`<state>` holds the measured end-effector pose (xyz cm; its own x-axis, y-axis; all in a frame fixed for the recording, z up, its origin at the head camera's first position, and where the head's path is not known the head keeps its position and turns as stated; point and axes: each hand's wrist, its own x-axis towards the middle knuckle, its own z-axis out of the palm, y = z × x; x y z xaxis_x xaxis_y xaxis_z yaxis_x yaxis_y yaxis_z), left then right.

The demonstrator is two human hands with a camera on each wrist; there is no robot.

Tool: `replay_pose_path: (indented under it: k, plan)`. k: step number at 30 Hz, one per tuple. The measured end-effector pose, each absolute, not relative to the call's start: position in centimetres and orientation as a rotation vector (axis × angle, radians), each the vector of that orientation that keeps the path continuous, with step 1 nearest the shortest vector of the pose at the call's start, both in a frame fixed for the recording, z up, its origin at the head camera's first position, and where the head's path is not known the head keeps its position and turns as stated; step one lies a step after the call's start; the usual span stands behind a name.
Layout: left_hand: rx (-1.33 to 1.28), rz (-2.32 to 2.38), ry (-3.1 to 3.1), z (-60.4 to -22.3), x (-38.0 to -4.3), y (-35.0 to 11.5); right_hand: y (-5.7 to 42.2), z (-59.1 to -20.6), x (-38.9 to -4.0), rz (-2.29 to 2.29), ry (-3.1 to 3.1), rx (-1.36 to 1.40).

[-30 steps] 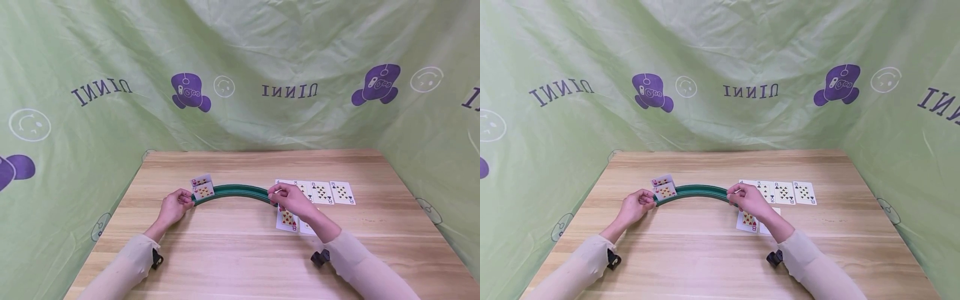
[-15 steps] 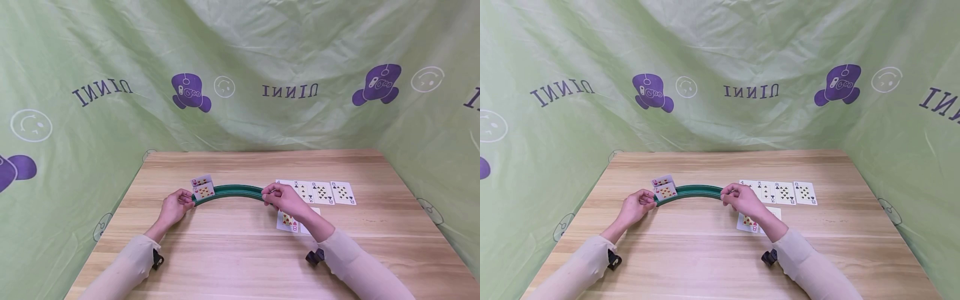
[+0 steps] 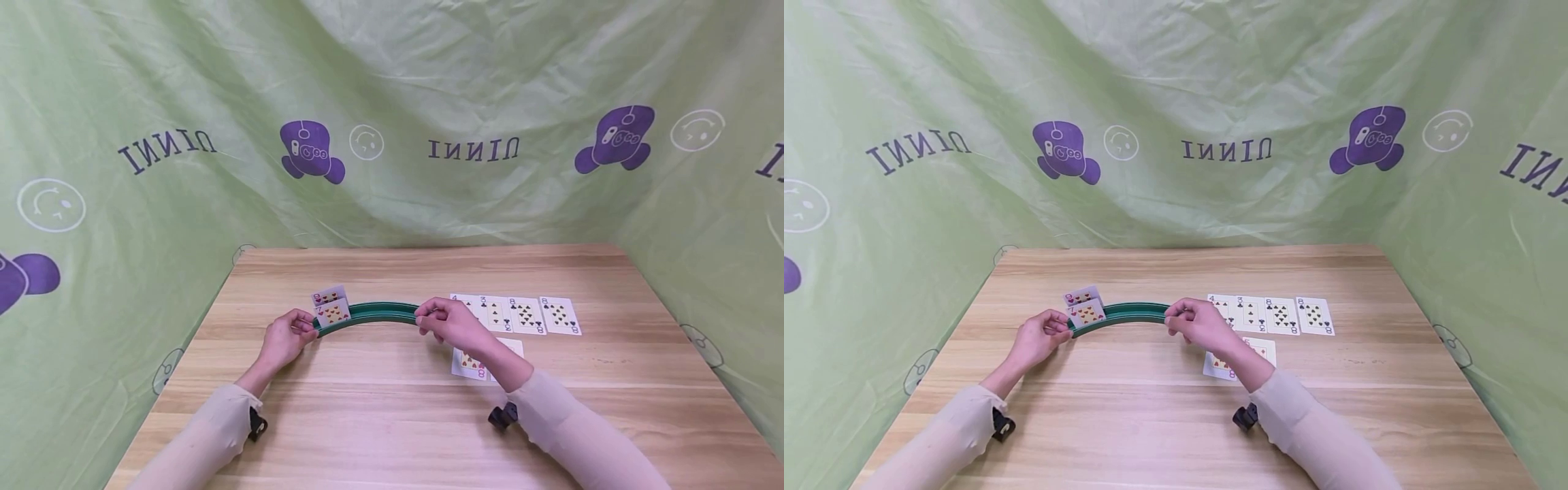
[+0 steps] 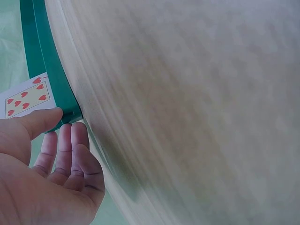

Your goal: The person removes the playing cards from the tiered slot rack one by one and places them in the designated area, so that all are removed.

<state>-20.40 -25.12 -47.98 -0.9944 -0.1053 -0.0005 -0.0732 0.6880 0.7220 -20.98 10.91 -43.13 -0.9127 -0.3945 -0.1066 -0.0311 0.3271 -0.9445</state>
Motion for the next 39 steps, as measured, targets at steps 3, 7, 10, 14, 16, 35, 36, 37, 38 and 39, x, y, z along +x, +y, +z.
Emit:
replay_pose_path:
  k: [3,7,10,14,16,35,36,37,38,39]
  plan:
    - [0.149,-1.22,-2.847,-48.0,-20.4,-25.1,10.3,-43.0,-21.2,-1.616,2.277,-0.384]
    - [0.145,-1.222,-2.845,-48.1,-20.5,-25.2,9.5,-43.0,-21.6,-1.617,2.28,-0.396]
    - [0.138,-1.223,-2.841,-48.1,-20.6,-25.2,8.8,-42.9,-21.8,-1.632,2.276,-0.414]
    - [0.131,-1.226,-2.838,-48.2,-20.6,-25.3,8.0,-42.7,-22.2,-1.657,2.264,-0.434]
    - [0.13,-1.228,-2.841,-48.3,-20.6,-25.3,7.5,-42.6,-22.3,-1.663,2.259,-0.435]
    - [0.146,-1.232,-2.849,-47.8,-20.5,-25.2,4.0,-42.9,-23.6,-1.666,2.29,-0.45]
    - [0.149,-1.237,-2.849,-47.9,-20.5,-25.2,3.8,-43.0,-23.7,-1.657,2.296,-0.448]
    - [0.15,-1.239,-2.849,-47.9,-20.5,-25.2,3.7,-43.0,-23.7,-1.646,2.304,-0.445]
    - [0.148,-1.24,-2.849,-47.9,-20.5,-25.2,3.5,-43.1,-23.8,-1.639,2.307,-0.441]
    - [0.145,-1.243,-2.847,-47.9,-20.5,-25.2,3.3,-43.2,-23.9,-1.63,2.311,-0.441]
